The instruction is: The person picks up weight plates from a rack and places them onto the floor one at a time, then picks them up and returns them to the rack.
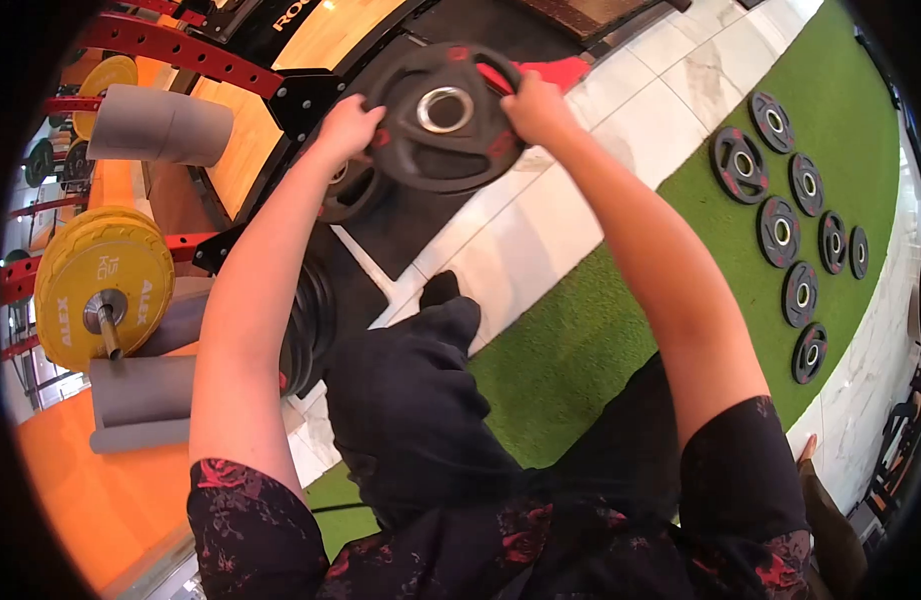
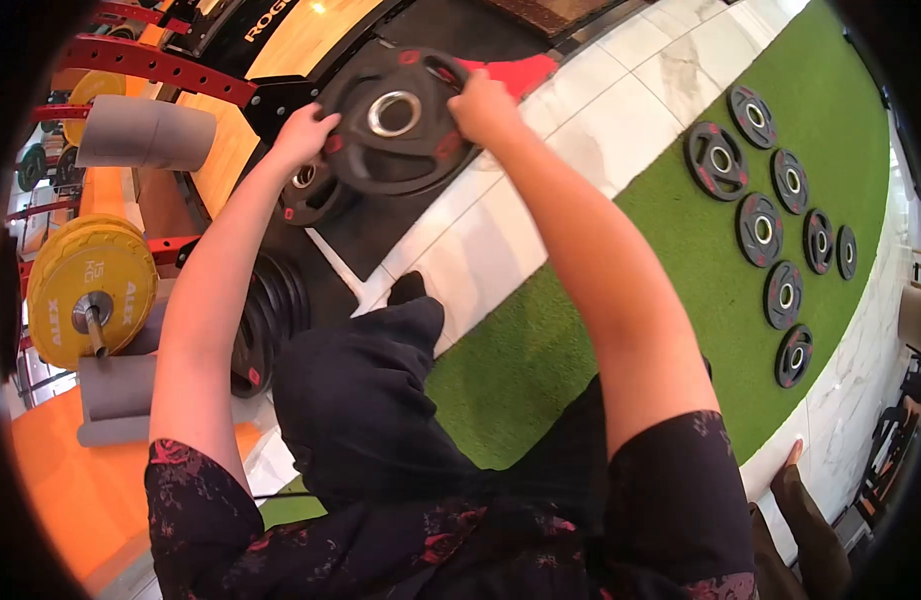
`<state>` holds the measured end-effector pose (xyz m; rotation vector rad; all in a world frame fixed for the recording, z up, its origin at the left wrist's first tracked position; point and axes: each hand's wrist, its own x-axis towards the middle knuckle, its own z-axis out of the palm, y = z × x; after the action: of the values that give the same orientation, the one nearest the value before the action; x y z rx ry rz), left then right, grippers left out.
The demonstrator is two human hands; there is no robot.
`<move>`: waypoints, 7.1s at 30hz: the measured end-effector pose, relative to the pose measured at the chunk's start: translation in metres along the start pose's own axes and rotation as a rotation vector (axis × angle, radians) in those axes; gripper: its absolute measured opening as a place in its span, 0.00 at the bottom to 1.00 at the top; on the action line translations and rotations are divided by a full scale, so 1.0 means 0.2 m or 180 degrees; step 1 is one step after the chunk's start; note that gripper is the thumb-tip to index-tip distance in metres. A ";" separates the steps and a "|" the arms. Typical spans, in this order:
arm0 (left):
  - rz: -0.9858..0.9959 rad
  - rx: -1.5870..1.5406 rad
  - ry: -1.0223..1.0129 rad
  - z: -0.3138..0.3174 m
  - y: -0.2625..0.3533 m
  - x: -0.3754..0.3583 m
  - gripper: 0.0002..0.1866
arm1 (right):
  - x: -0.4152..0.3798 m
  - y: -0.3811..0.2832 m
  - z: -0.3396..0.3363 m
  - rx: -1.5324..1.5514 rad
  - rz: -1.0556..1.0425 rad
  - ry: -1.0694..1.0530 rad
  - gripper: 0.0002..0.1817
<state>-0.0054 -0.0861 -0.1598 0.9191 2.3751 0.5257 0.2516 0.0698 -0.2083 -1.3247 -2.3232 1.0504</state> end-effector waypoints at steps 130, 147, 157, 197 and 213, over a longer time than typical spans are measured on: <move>-0.1692 -0.2276 0.0165 1.00 -0.41 0.27 0.24 | 0.49 0.47 0.72 0.1051 0.0676 -0.0497 0.29; -0.1961 0.0318 0.1065 1.25 -0.15 0.36 0.45 | 0.41 0.69 0.46 0.1332 0.0004 -0.0387 0.23; 0.1097 -0.1332 -0.0876 1.62 1.18 0.23 0.34 | -0.21 1.90 -0.71 0.0844 0.0903 0.1406 0.14; -0.0196 -0.1546 -0.2794 3.21 1.91 -0.67 0.31 | -1.10 2.54 -1.25 0.0674 0.4023 0.1595 0.51; -0.0192 -0.1961 -0.2246 1.57 1.43 -0.35 0.30 | -0.56 1.63 -0.89 0.1909 0.1733 0.0916 0.44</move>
<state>0.3697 0.1141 -0.2313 0.6036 1.4713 0.7093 0.6179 0.1627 -0.2988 -1.7200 -1.3034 1.4384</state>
